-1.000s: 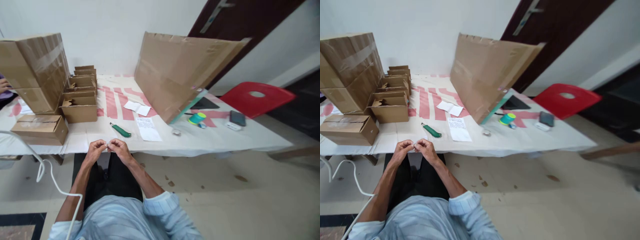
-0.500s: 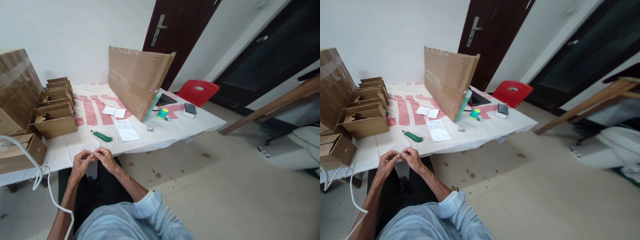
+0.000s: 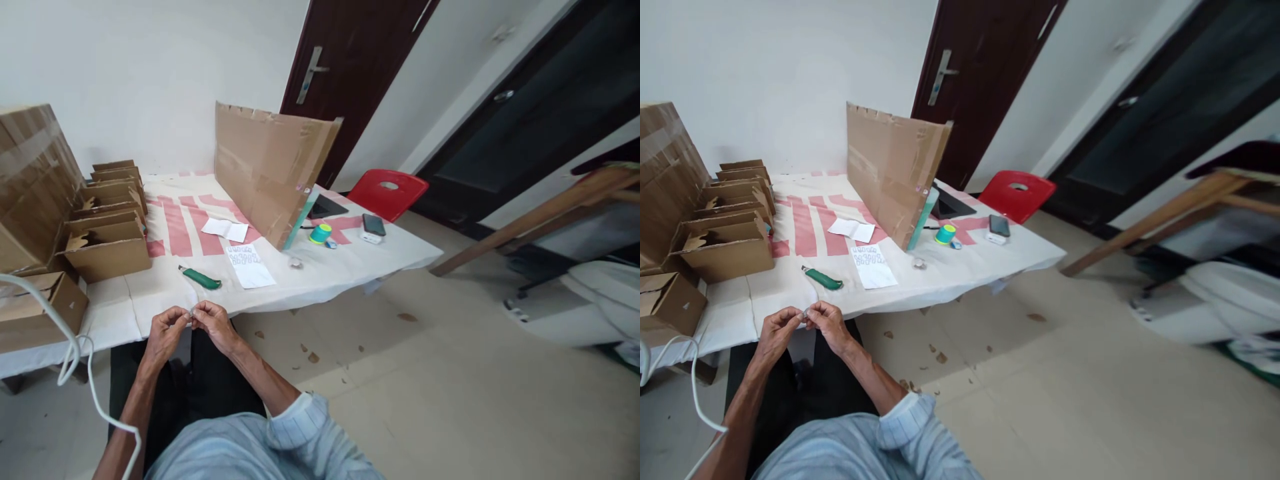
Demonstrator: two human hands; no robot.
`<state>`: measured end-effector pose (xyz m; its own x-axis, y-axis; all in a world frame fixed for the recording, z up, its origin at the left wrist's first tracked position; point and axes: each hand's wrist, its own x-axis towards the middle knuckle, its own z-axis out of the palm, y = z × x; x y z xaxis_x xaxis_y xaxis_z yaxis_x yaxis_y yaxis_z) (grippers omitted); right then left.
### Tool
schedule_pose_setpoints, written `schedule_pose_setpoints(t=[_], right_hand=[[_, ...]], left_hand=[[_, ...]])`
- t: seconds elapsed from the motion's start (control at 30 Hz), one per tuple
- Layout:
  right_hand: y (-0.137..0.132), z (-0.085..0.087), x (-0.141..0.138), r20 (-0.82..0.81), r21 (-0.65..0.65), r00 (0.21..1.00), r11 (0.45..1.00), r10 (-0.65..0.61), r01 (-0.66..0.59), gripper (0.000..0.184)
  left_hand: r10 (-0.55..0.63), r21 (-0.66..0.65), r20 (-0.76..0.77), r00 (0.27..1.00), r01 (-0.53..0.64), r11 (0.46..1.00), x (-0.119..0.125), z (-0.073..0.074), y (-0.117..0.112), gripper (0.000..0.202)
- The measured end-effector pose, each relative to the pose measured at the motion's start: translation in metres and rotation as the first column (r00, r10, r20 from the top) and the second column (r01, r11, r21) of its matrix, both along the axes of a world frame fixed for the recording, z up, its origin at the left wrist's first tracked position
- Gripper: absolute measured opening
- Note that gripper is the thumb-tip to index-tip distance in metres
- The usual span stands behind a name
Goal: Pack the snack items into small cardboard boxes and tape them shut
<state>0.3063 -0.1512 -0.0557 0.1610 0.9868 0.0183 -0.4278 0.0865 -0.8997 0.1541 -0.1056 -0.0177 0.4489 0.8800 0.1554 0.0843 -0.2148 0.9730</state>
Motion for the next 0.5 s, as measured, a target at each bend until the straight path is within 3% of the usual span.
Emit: schedule_pose_setpoints(t=[0.13,0.2,0.27,0.3,0.33,0.4,0.5], right_hand=[[-0.002,0.002,0.038,0.277,0.04,0.956,0.995,-0.095,0.087,0.032],[0.004,0.006,0.077,0.471,0.094,0.855,0.976,-0.219,0.198,0.028],[0.016,0.012,0.122,0.673,0.151,0.682,0.956,-0.285,0.25,0.026],[0.024,0.014,0.144,0.764,0.164,0.579,0.954,-0.285,0.252,0.026],[0.032,0.016,0.163,0.79,0.171,0.539,0.95,-0.291,0.261,0.024],[0.048,0.018,0.194,0.832,0.164,0.487,0.957,-0.265,0.239,0.021],[0.068,0.015,0.218,0.883,0.131,0.427,0.976,-0.194,0.173,0.017]], left_hand=[[-0.013,0.031,-0.076,0.997,0.016,0.999,0.003,-0.001,-0.002,0.028],[0.055,0.071,-0.108,0.993,-0.047,0.996,-0.003,-0.002,0.003,0.026],[0.136,0.111,-0.125,0.983,-0.122,0.986,-0.012,-0.003,0.01,0.026],[0.167,0.12,-0.133,0.977,-0.151,0.981,-0.018,-0.003,0.014,0.026],[0.189,0.12,-0.144,0.971,-0.173,0.978,-0.023,-0.004,0.017,0.028],[0.215,0.103,-0.17,0.962,-0.199,0.975,-0.032,-0.006,0.023,0.031],[0.22,0.078,-0.186,0.957,-0.209,0.975,-0.037,-0.011,0.025,0.034]])
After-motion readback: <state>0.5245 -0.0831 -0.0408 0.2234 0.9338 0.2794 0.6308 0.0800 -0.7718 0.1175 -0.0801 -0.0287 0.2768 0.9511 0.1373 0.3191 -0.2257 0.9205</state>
